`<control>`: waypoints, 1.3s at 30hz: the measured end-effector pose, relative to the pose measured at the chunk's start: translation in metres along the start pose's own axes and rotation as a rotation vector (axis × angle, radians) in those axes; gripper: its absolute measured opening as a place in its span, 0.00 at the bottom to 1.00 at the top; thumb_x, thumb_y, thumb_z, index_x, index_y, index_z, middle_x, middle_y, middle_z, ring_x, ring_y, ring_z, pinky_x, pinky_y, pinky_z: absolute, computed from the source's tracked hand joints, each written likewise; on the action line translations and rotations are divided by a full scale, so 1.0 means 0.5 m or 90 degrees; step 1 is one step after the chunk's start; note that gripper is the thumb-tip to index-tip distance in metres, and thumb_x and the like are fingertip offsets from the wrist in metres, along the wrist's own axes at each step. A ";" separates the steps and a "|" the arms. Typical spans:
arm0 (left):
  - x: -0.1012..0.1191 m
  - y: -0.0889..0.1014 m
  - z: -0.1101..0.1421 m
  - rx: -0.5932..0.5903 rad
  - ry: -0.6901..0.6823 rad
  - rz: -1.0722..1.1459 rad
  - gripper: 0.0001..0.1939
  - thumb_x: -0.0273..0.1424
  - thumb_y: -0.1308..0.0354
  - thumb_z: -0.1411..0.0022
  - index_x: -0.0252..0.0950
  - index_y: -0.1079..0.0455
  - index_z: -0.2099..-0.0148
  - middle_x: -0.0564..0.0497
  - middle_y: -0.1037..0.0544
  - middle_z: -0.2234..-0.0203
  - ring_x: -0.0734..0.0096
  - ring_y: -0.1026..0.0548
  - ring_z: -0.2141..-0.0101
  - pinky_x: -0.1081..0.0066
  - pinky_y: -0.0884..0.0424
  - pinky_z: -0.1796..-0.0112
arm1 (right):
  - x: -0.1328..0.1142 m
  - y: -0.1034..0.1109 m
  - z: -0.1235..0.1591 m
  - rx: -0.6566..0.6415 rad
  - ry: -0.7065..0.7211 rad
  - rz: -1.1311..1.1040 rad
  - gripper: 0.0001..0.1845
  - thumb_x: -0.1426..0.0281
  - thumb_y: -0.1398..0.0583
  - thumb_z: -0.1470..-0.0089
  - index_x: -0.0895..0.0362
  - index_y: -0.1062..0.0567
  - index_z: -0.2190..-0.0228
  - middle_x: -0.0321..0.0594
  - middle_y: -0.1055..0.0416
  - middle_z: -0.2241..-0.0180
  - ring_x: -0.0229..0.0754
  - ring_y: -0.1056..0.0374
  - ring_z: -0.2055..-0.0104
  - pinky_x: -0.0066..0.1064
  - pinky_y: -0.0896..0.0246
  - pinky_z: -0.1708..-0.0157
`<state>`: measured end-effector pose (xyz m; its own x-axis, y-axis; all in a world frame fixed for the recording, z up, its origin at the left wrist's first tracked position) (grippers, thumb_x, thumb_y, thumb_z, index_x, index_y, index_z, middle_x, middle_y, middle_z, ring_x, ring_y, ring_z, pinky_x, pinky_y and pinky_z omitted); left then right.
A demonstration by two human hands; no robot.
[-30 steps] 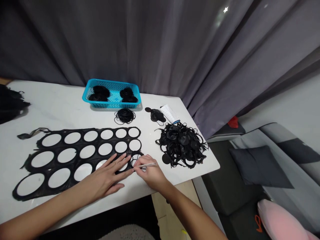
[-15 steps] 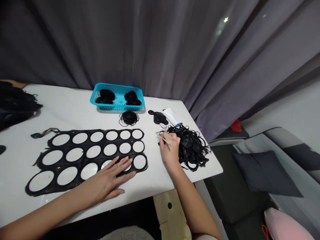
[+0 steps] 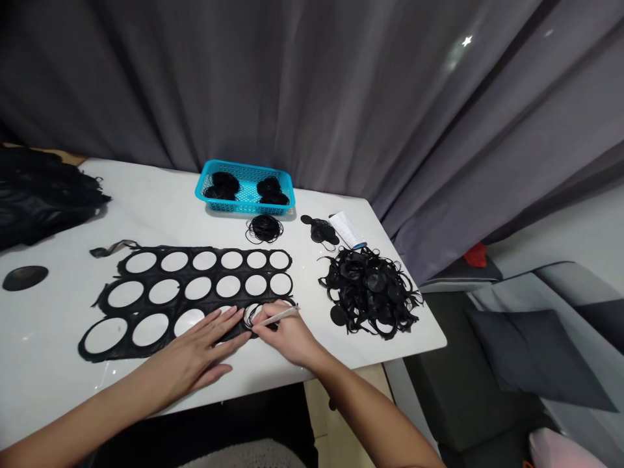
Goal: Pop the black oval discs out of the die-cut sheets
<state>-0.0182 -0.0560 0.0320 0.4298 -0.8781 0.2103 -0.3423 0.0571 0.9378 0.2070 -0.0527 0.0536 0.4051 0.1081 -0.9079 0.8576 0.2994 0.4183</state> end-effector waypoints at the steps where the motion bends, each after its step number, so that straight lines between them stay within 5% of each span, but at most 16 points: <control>1: 0.000 0.000 0.000 0.002 0.001 0.005 0.26 0.37 0.44 0.29 0.43 0.39 0.32 0.42 0.39 0.33 0.53 0.40 0.34 0.53 0.41 0.37 | 0.001 0.000 0.000 0.001 0.001 0.001 0.10 0.76 0.38 0.43 0.53 0.28 0.75 0.34 0.23 0.65 0.42 0.32 0.58 0.34 0.40 0.55; 11: 0.004 0.001 0.000 -0.010 -0.002 -0.022 0.27 0.36 0.43 0.30 0.44 0.41 0.31 0.42 0.41 0.32 0.52 0.40 0.34 0.53 0.40 0.38 | 0.001 -0.008 0.002 0.013 0.060 0.071 0.10 0.76 0.38 0.42 0.53 0.30 0.74 0.35 0.25 0.64 0.42 0.31 0.58 0.35 0.41 0.53; 18: 0.003 0.001 -0.001 -0.007 0.018 0.005 0.29 0.36 0.43 0.31 0.47 0.42 0.30 0.43 0.48 0.30 0.49 0.41 0.34 0.51 0.39 0.38 | 0.023 -0.025 0.020 -0.018 0.255 0.311 0.07 0.75 0.42 0.39 0.52 0.26 0.61 0.43 0.23 0.53 0.49 0.31 0.52 0.43 0.46 0.50; 20: 0.002 -0.001 0.000 -0.006 0.026 0.016 0.27 0.36 0.42 0.31 0.46 0.40 0.32 0.43 0.48 0.29 0.47 0.41 0.34 0.50 0.39 0.39 | 0.034 0.001 -0.002 0.032 0.248 0.351 0.09 0.76 0.44 0.39 0.54 0.26 0.60 0.44 0.23 0.54 0.49 0.31 0.52 0.44 0.47 0.50; 24: 0.007 0.001 0.003 -0.019 0.025 0.006 0.26 0.35 0.42 0.31 0.44 0.38 0.33 0.40 0.44 0.31 0.45 0.41 0.35 0.49 0.37 0.40 | 0.045 0.095 -0.074 0.282 0.110 0.394 0.10 0.72 0.48 0.35 0.54 0.26 0.65 0.44 0.23 0.60 0.48 0.31 0.56 0.43 0.47 0.49; 26: 0.008 0.008 0.002 -0.031 0.025 0.001 0.27 0.37 0.42 0.32 0.44 0.38 0.33 0.39 0.42 0.32 0.44 0.40 0.35 0.48 0.35 0.41 | 0.040 0.122 -0.104 0.319 0.060 0.375 0.10 0.71 0.47 0.36 0.54 0.27 0.68 0.43 0.22 0.63 0.48 0.30 0.59 0.41 0.45 0.52; 34: -0.062 0.007 -0.043 0.006 0.103 -0.001 0.26 0.41 0.46 0.28 0.41 0.39 0.32 0.40 0.38 0.33 0.49 0.39 0.35 0.49 0.39 0.39 | 0.012 0.045 -0.128 0.068 0.032 0.102 0.06 0.70 0.40 0.43 0.54 0.27 0.72 0.36 0.22 0.66 0.44 0.29 0.60 0.35 0.38 0.57; 39: -0.081 -0.027 -0.039 0.007 0.086 -0.032 0.28 0.41 0.46 0.28 0.45 0.43 0.30 0.41 0.44 0.31 0.47 0.45 0.33 0.46 0.45 0.37 | 0.023 0.027 -0.120 0.010 0.011 0.046 0.07 0.71 0.38 0.43 0.54 0.27 0.73 0.36 0.22 0.65 0.43 0.29 0.59 0.35 0.38 0.55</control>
<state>-0.0147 -0.0121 0.0163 0.5554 -0.8074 0.1992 -0.3269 0.0083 0.9450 0.2043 0.0095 0.0469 0.4608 0.1447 -0.8756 0.8314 0.2747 0.4830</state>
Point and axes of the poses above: each hand's wrist, its own z-axis away from the middle knuckle, its own y-axis out of the back of the hand, x = y × z, the point moved 2 cm from there along -z, towards the middle knuckle
